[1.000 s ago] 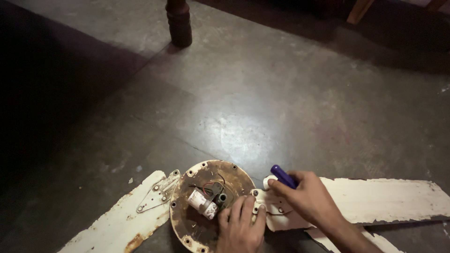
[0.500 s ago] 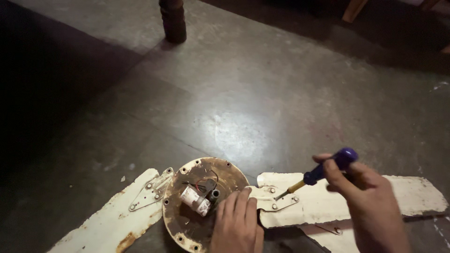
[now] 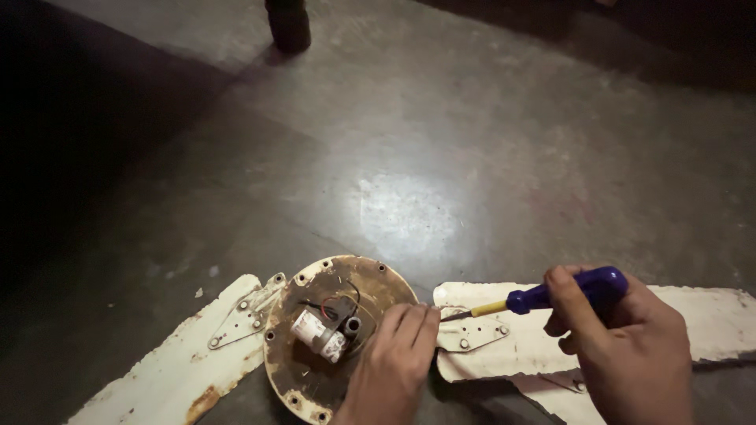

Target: The person attaches fan blades to the central motor housing using a screwdriver. They align each blade and tighten the screws to secure them in place.

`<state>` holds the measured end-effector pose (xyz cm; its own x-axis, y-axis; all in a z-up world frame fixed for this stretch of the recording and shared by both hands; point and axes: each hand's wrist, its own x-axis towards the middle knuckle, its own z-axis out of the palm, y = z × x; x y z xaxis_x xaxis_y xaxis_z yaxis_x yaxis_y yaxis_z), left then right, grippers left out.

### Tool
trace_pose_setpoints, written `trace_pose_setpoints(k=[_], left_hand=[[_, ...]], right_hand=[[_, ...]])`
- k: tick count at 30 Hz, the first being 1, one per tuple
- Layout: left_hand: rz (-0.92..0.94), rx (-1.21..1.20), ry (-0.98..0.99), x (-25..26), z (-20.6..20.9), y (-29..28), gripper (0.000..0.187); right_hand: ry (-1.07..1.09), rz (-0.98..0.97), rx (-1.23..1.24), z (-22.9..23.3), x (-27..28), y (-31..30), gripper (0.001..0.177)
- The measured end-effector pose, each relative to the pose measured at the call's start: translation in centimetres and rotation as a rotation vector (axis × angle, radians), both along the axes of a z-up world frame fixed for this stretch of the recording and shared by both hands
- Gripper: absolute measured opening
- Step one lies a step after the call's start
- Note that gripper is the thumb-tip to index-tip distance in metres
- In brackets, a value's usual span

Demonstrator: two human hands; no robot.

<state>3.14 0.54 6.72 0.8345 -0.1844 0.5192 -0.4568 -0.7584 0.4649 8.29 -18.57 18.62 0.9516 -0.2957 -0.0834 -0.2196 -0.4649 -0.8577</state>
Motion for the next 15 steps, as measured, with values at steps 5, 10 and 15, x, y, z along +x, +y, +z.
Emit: trace_pose_setpoints(k=[5, 10, 15], left_hand=[[-0.018, -0.006, 0.054, 0.0, 0.0, 0.2, 0.057], [0.032, -0.022, 0.060, 0.3, 0.3, 0.1, 0.057], [0.046, -0.069, 0.106, 0.5, 0.7, 0.2, 0.059]], right_hand=[[0.008, 0.043, -0.028, -1.4, -0.4, 0.3, 0.029], [0.038, 0.057, -0.099, -1.7, -0.2, 0.5, 0.029], [0.066, 0.169, -0.141, -1.6, 0.0, 0.2, 0.028]])
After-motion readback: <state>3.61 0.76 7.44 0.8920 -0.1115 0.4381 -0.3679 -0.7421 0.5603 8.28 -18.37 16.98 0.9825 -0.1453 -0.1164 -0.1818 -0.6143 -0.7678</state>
